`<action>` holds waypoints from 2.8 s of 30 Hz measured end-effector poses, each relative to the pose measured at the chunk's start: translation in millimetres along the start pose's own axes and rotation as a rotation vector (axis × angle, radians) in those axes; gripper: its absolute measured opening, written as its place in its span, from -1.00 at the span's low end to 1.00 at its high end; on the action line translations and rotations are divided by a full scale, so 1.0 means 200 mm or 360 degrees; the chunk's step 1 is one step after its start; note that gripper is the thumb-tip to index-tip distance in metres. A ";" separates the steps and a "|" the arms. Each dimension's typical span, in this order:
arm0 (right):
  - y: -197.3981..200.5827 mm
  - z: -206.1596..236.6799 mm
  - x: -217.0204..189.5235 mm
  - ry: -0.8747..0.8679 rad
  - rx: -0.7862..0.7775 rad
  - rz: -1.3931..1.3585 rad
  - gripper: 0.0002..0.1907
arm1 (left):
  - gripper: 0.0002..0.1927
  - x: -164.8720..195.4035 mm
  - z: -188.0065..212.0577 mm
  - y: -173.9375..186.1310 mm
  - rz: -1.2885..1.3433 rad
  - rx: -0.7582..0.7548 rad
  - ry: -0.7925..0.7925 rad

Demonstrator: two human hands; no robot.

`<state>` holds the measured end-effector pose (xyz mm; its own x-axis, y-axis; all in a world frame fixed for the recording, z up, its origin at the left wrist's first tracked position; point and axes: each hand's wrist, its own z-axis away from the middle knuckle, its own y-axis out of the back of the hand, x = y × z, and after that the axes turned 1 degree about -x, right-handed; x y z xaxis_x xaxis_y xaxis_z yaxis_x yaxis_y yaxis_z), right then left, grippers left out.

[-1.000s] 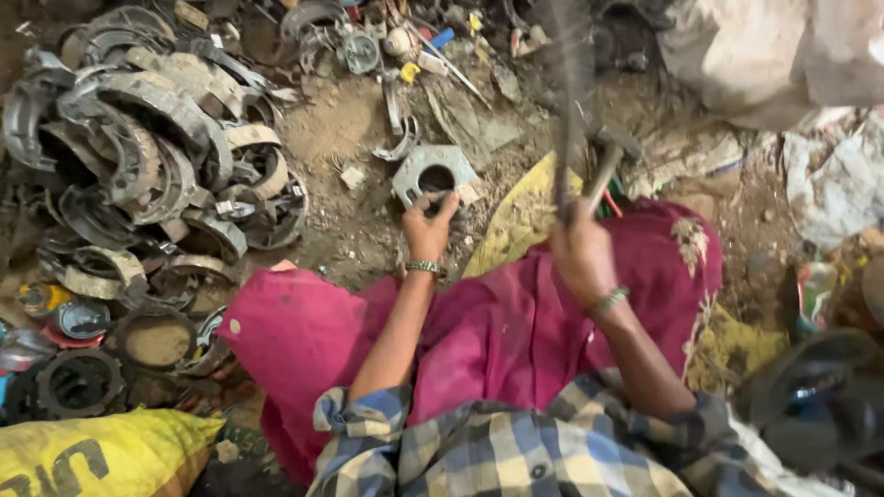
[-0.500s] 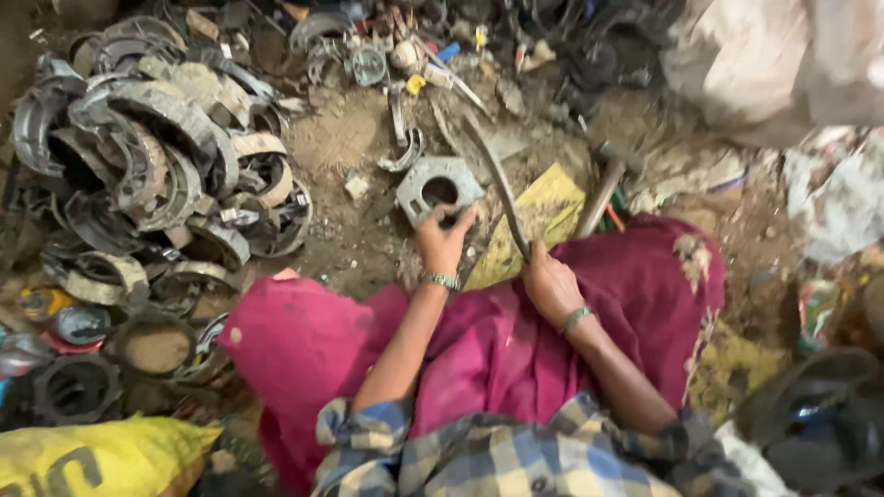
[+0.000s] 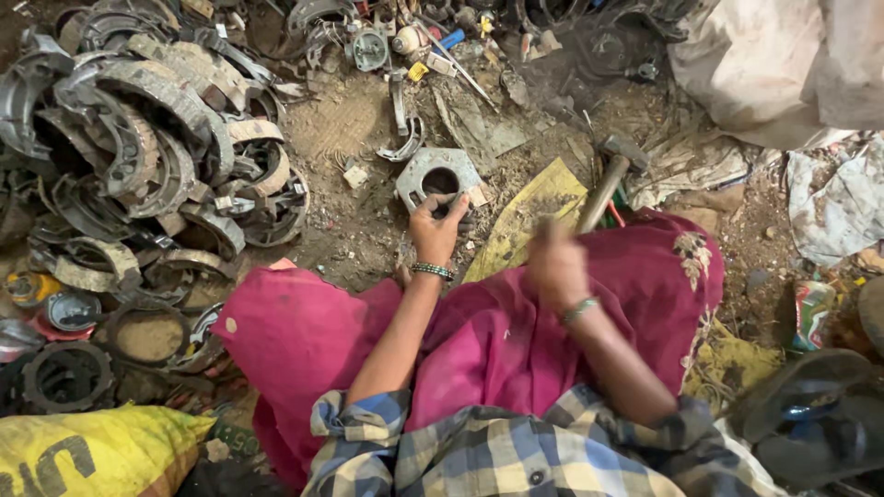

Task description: The person sits on the ground in a scrap yard and cuts a metal hub-like part. They hold a curved blade against the metal piece and repeatedly strike the blade with a hammer, repositioning the piece between strikes, then handle the cut piece at the end.

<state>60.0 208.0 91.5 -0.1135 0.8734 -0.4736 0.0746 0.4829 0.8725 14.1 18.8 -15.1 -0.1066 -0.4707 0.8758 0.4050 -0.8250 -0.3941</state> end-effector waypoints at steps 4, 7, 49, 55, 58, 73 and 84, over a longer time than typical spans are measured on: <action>-0.18 0.01 0.10 0.0059 -0.0447 0.0278 -0.69 | -0.81 0.02 0.02 -0.01 -0.0825 0.0091 -0.1160; 0.00 -0.02 0.05 -0.0113 -0.0219 -0.0025 -0.73 | -0.83 0.03 0.06 0.02 -0.0634 0.0037 -0.0802; 0.21 -0.07 -0.06 0.0161 0.0204 -0.0388 -0.72 | -0.87 -0.01 -0.06 0.15 0.0028 -0.0103 -0.0067; 0.20 -0.07 -0.08 0.0311 0.0589 -0.1363 -0.73 | -0.88 0.01 -0.09 0.12 0.0023 -0.0072 0.0020; -0.10 -0.04 -0.01 -0.0099 -0.0256 -0.0130 -0.83 | -0.88 0.02 -0.08 0.13 0.0037 -0.0105 -0.0008; 0.29 -0.09 -0.12 0.0509 0.0761 -0.1484 -0.85 | -0.89 0.00 -0.10 0.11 0.0036 -0.0046 0.0001; -0.01 -0.05 0.04 0.0078 -0.0087 -0.0303 -0.85 | -0.89 0.00 -0.06 0.15 -0.0336 -0.0060 -0.0349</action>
<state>48.7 214.0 86.7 -0.1684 0.7618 -0.6255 -0.0067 0.6337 0.7736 14.4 -9.0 -30.9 0.0157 -0.2123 0.9771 0.3602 -0.9104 -0.2036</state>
